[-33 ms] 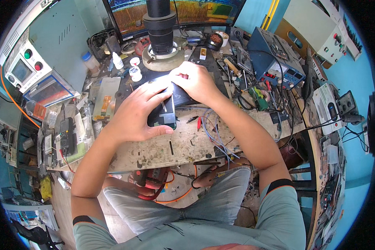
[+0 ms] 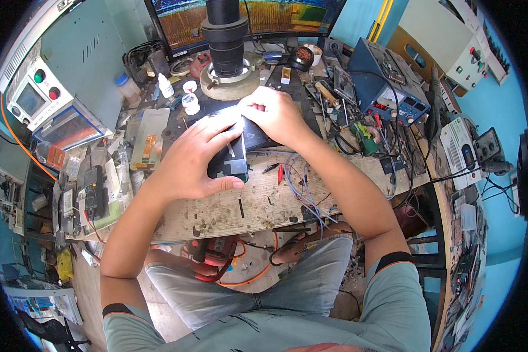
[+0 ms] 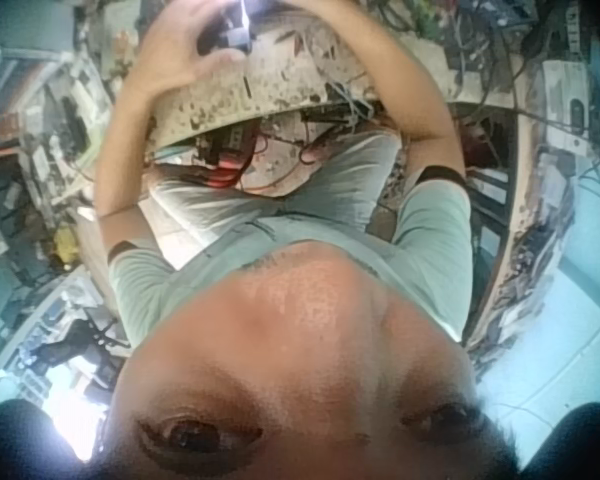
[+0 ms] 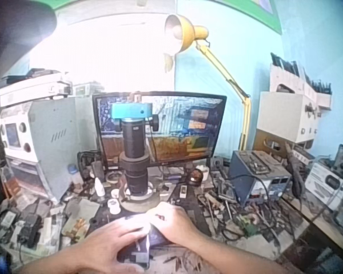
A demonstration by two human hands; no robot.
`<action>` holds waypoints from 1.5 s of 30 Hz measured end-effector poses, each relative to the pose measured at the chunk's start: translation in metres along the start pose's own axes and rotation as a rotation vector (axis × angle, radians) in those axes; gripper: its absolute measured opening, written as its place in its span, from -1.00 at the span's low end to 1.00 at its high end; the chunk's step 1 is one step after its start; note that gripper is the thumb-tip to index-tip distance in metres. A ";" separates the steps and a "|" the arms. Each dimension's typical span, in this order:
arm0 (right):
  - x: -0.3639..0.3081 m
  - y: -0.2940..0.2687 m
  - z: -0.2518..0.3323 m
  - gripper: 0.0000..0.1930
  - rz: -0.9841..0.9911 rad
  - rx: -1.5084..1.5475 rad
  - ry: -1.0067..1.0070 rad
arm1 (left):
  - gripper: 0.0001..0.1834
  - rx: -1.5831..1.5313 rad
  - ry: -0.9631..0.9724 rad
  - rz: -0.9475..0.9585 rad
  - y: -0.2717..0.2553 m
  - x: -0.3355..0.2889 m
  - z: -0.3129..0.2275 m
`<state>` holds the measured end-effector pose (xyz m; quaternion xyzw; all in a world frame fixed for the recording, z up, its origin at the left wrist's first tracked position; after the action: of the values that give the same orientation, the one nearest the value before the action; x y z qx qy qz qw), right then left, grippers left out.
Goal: The person works on a disassembled smartphone at a cluttered electronics repair bench, using a microscope and precision tools to adjust internal components. They handle the phone, a small tool, and a liquid bottle, then return to the microscope for further adjustments.
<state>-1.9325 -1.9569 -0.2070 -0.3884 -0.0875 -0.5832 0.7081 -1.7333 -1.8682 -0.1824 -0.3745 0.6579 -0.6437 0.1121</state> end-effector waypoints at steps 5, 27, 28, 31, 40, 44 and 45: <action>0.005 -0.001 -0.001 -0.79 -0.001 -0.015 -0.004 | 0.09 0.008 0.007 -0.015 -0.002 0.004 0.001; 0.005 0.000 -0.007 -0.77 0.024 -0.033 0.006 | 0.08 0.008 0.011 -0.018 0.000 0.004 0.003; 0.005 0.000 -0.007 -0.77 0.027 -0.037 0.015 | 0.08 0.010 0.010 -0.015 0.000 0.004 0.003; 0.004 -0.001 -0.006 -0.77 0.029 -0.044 0.020 | 0.08 0.014 0.014 -0.014 -0.001 0.004 0.002; 0.005 -0.001 0.000 -0.79 0.001 -0.017 -0.013 | 0.08 0.015 0.011 -0.011 -0.001 0.004 0.002; 0.005 0.000 -0.002 -0.79 -0.003 -0.016 -0.039 | 0.07 0.007 0.008 -0.013 -0.001 0.004 0.001; 0.005 0.000 -0.003 -0.79 -0.004 -0.013 -0.039 | 0.07 0.003 0.007 -0.016 -0.002 0.004 0.001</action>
<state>-1.9323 -1.9624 -0.2058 -0.4040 -0.0983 -0.5777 0.7024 -1.7345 -1.8712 -0.1799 -0.3772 0.6543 -0.6470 0.1054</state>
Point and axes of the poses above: each hand's wrist, its own x-axis towards the middle knuckle, its own y-axis out of the palm, z = x × y, the point moved 4 cm from there along x, towards the middle knuckle, and after that the axes turned 5 degrees about x, right-handed, at the moved point
